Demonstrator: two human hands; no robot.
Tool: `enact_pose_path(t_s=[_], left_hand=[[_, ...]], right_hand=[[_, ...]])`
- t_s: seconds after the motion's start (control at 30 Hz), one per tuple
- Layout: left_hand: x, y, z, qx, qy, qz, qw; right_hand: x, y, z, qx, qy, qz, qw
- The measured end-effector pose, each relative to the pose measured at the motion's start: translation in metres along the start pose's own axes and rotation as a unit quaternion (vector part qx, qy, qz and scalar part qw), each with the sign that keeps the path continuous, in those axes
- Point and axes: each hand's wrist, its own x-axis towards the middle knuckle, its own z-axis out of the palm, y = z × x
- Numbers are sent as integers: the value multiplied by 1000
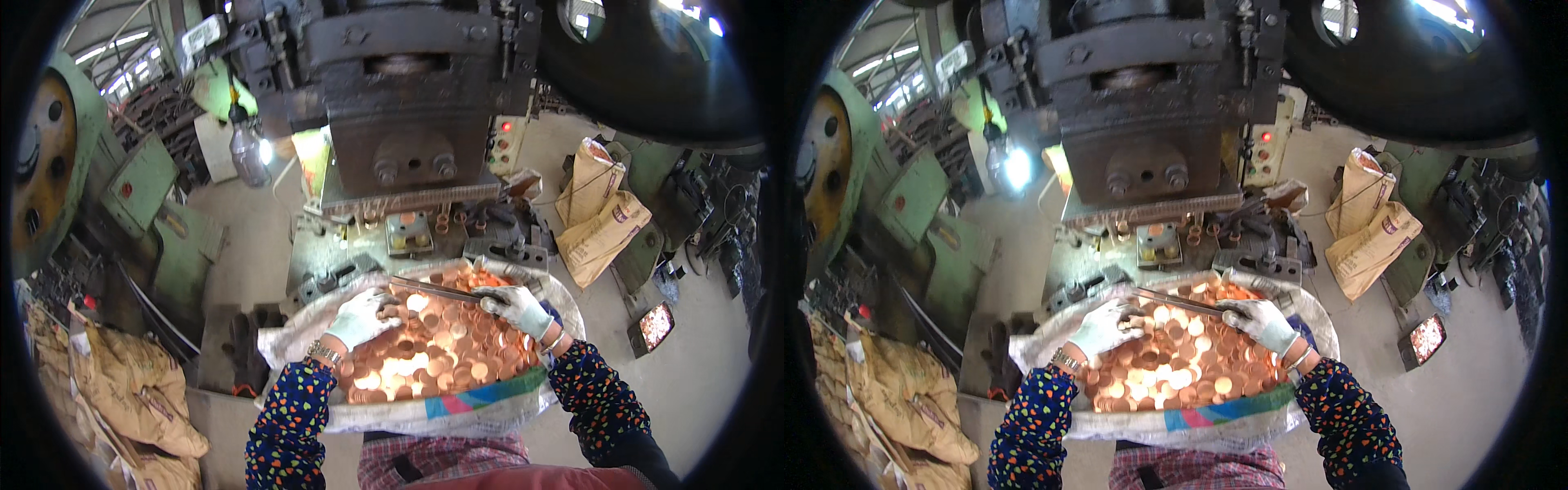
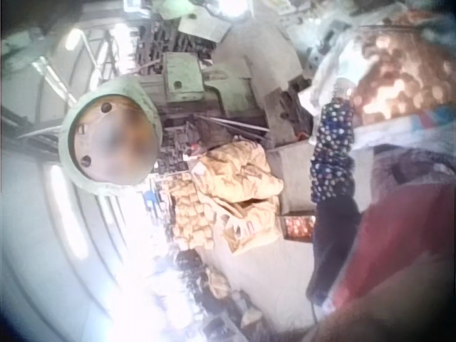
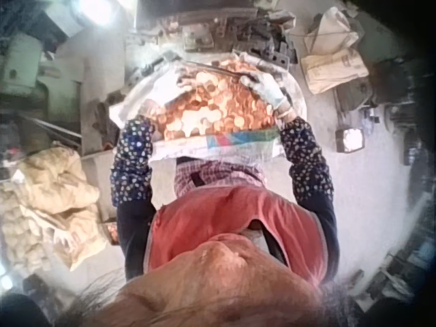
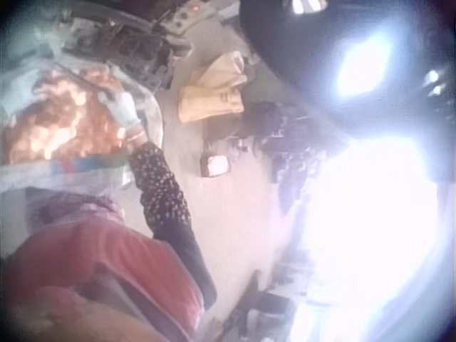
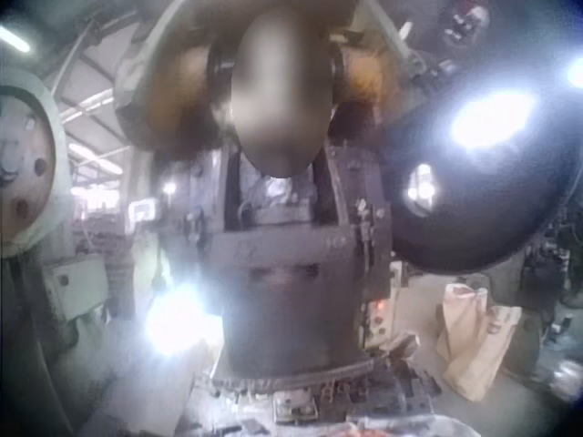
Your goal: The person repeatedly picks copper discs from a sack and places them into a press machine using tongs. The person then operates the press and removes the processed discs, returning them to the sack. This cycle continues throughout the clip.
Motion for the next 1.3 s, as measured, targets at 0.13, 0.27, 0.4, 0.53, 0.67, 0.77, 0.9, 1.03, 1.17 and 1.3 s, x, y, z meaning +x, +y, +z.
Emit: enact_pose_path(t_s=[0.13, 0.27, 0.4, 0.53, 0.67, 0.77, 0.9, 1.03, 1.17, 1.3], left_hand=[[-18, 9, 21, 58, 1, 47, 997], [-13, 8, 28, -22, -6, 7, 1000], [-11, 5, 29, -37, -4, -33, 999], [-8, 0, 28, -195, -42, -73, 977], [-5, -8, 23, -239, 14, -74, 968], [-4, -15, 19, -190, 18, -91, 977], [-3, -18, 19, -131, 60, -63, 987], [-2, -18, 22, -206, 57, -57, 975], [1, -18, 21, -94, 136, 5, 986], [4, -21, 20, -208, 119, -109, 965]], right_hand=[[-38, -2, 17, 67, -10, 59, 996], [-51, 3, 29, -8, 2, 19, 1000], [-52, 8, 36, -34, 26, 0, 999], [-52, 9, 37, -28, 43, -15, 999], [-49, 10, 39, -17, 44, 2, 999], [-47, 11, 40, -46, 56, -10, 997], [-48, 13, 38, -66, 40, 37, 996], [-38, 16, 32, -29, -4, 44, 999], [-34, 15, 13, 183, -27, 99, 978], [-39, 9, -18, 310, -3, 116, 944]])
